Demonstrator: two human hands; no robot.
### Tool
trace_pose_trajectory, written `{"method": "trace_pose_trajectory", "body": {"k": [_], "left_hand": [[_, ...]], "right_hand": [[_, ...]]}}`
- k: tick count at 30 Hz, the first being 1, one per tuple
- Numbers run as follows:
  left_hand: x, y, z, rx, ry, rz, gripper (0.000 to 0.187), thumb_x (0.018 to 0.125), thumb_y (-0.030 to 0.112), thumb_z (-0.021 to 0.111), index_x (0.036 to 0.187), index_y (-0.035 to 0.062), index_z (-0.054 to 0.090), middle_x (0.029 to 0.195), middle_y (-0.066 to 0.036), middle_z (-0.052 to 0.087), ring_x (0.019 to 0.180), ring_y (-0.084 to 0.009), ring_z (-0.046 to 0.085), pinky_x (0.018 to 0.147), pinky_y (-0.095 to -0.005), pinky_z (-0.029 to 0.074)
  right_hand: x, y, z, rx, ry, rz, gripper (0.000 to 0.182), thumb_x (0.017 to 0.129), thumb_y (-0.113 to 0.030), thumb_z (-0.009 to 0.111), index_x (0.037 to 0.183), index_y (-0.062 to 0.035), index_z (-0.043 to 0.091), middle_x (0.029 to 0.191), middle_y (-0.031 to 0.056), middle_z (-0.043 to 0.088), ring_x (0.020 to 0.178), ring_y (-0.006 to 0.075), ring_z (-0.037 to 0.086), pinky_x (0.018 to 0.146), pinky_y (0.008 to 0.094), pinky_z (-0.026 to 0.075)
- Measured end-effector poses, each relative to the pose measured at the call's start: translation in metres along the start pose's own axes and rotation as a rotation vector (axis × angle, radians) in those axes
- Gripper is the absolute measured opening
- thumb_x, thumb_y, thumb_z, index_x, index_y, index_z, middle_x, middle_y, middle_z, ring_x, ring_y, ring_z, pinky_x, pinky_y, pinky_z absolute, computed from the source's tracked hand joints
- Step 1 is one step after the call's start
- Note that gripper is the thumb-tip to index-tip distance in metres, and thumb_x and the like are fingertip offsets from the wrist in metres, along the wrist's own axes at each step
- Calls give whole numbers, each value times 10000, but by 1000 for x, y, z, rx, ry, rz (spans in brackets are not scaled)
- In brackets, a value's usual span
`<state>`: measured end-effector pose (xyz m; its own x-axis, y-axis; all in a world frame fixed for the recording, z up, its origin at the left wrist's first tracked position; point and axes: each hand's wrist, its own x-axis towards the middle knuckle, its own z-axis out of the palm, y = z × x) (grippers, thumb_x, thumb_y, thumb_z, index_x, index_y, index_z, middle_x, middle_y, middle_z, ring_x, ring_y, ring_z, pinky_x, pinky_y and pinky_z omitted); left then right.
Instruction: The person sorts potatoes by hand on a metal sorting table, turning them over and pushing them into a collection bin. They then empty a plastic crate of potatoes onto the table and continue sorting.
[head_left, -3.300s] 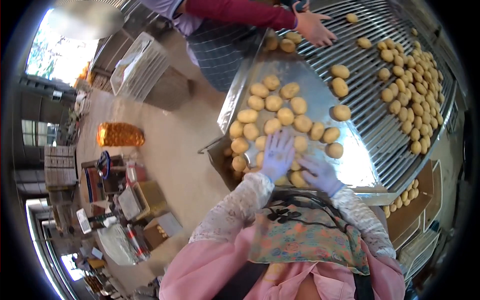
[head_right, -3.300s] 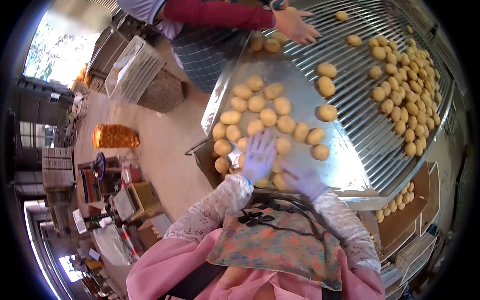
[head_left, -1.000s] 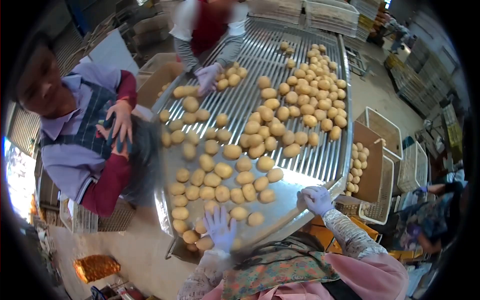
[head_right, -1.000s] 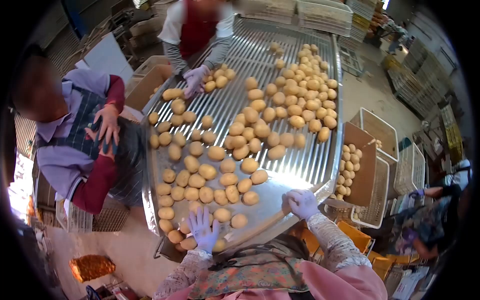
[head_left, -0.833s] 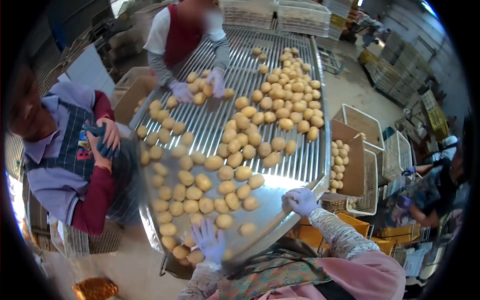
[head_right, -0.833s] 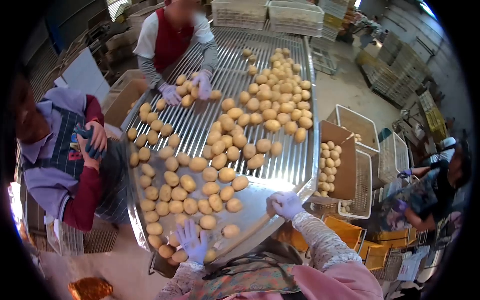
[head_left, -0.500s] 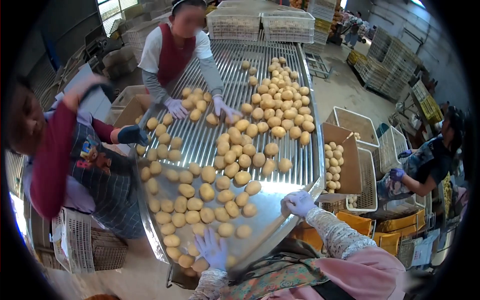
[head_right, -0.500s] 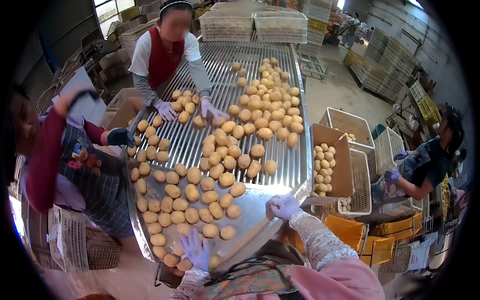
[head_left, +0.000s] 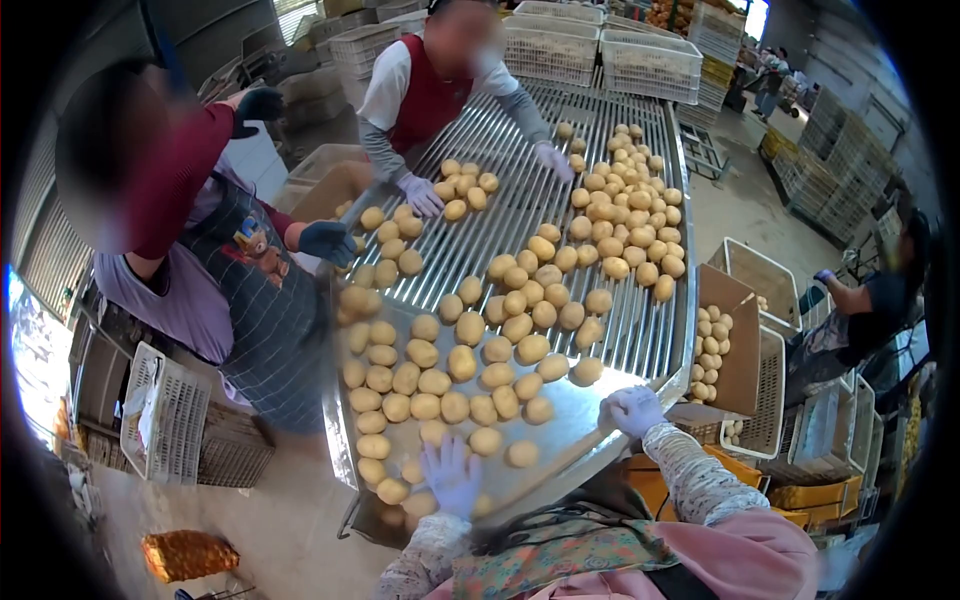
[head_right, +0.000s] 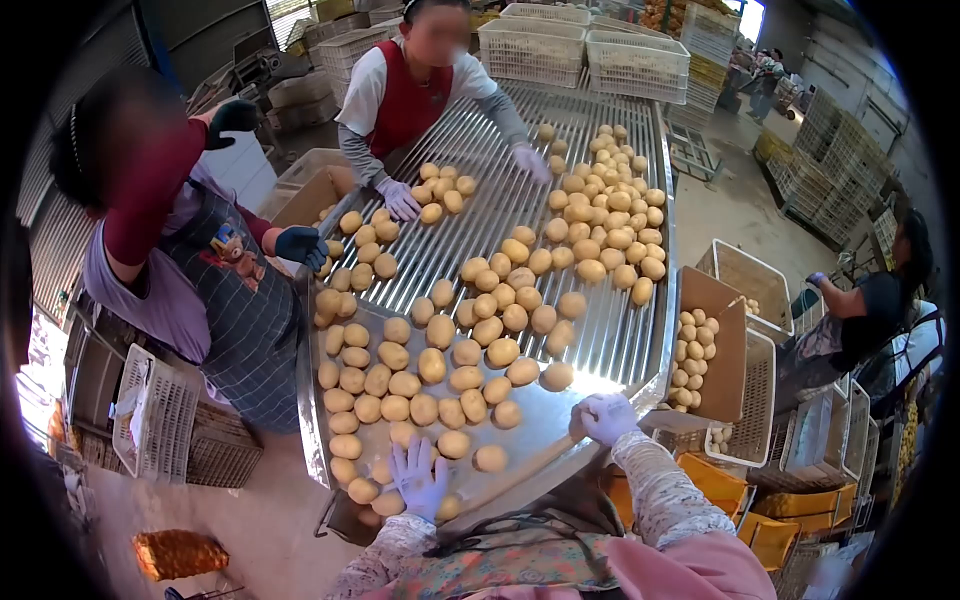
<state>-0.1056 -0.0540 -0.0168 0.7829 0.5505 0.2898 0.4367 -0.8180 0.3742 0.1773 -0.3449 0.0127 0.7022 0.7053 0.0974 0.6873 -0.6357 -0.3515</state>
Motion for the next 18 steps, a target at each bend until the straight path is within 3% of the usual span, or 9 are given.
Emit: {"method": "trace_pose_trajectory", "body": {"k": [18], "left_hand": [[2,4,4,56,66,-33,462,888,306,657,1281,62,653,1389,-155,601,1314,-513,466,1148,-637,292]], "right_hand": [[2,0,-4,14,-32,3,179,859,-259,641,922,-135,754,961,92,738,902,331,672,879,462,509]]}}
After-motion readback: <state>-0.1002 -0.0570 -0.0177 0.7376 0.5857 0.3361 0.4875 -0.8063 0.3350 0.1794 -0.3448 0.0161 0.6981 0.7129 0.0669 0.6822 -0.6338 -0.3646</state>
